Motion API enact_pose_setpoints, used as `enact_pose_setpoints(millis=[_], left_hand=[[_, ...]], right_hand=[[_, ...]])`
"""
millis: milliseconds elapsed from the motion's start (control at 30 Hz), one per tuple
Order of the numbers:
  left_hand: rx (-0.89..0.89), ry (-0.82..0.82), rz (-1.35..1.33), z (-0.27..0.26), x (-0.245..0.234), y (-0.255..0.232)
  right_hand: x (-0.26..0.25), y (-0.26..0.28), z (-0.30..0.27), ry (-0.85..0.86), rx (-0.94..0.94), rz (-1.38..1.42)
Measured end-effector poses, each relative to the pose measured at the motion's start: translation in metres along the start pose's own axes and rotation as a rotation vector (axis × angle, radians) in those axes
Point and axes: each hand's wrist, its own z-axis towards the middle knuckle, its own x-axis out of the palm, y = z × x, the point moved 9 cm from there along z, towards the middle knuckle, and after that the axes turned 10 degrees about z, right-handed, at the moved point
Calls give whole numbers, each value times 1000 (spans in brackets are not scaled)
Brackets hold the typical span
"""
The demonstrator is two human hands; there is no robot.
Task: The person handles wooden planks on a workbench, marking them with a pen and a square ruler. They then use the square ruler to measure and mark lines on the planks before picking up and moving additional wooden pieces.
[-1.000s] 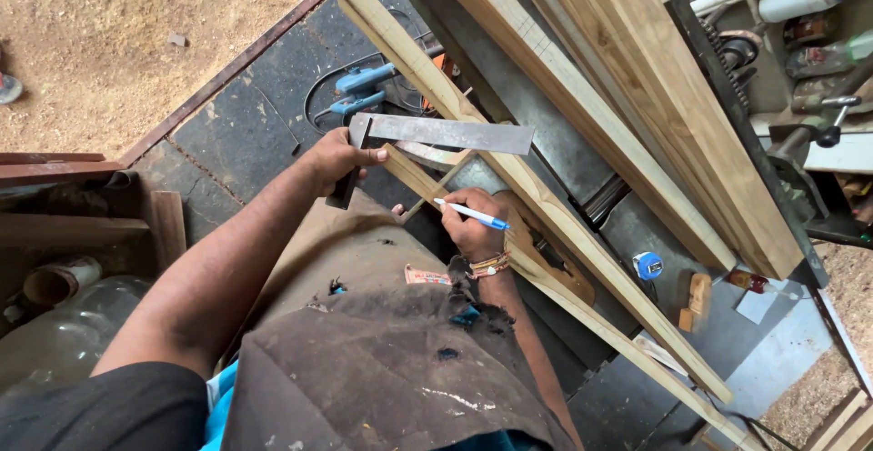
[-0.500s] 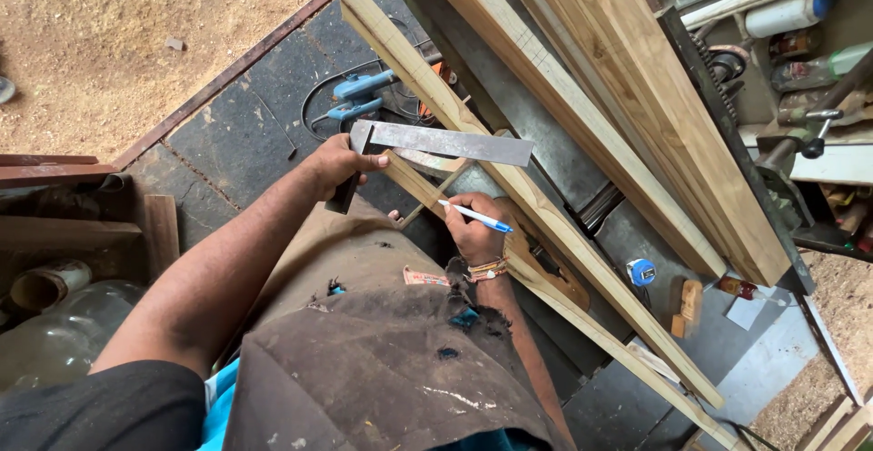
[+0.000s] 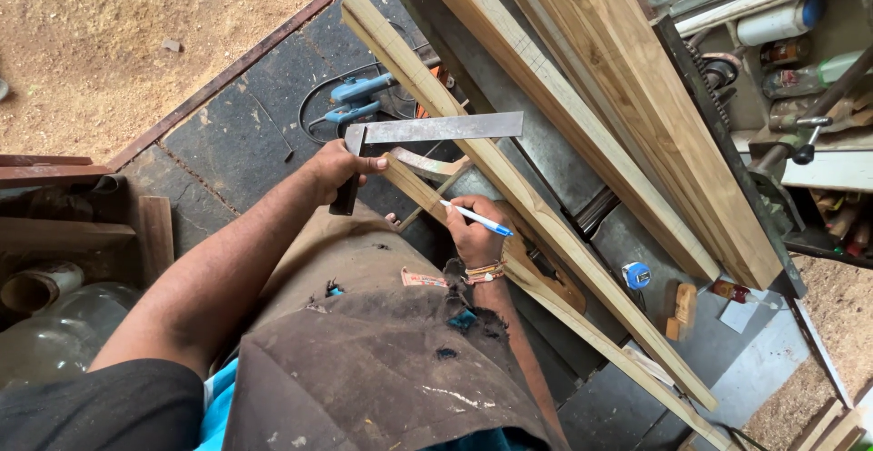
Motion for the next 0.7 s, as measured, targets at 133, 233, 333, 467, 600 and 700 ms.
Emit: enact_pose_setpoints(millis=[133,233,333,467,600,700], left_hand=[[19,0,3,1,0,1],[23,3,-4,3,0,2],[10,-3,0,3,0,3],[15,1,-25,2,1,1],[47,11,-6,-2,2,-3],[29,15,4,-2,2,-3]], right_hand=[[-1,0,-1,-15,-7,-22],[-2,-3,0,-25,-5,-25],[-2,-3,-1,-28,4,-15],[-2,-5,-3,-44,5,-12],[-4,-6,-2,-52,5,-11],[-2,-5,-2,-51,-2,-17]])
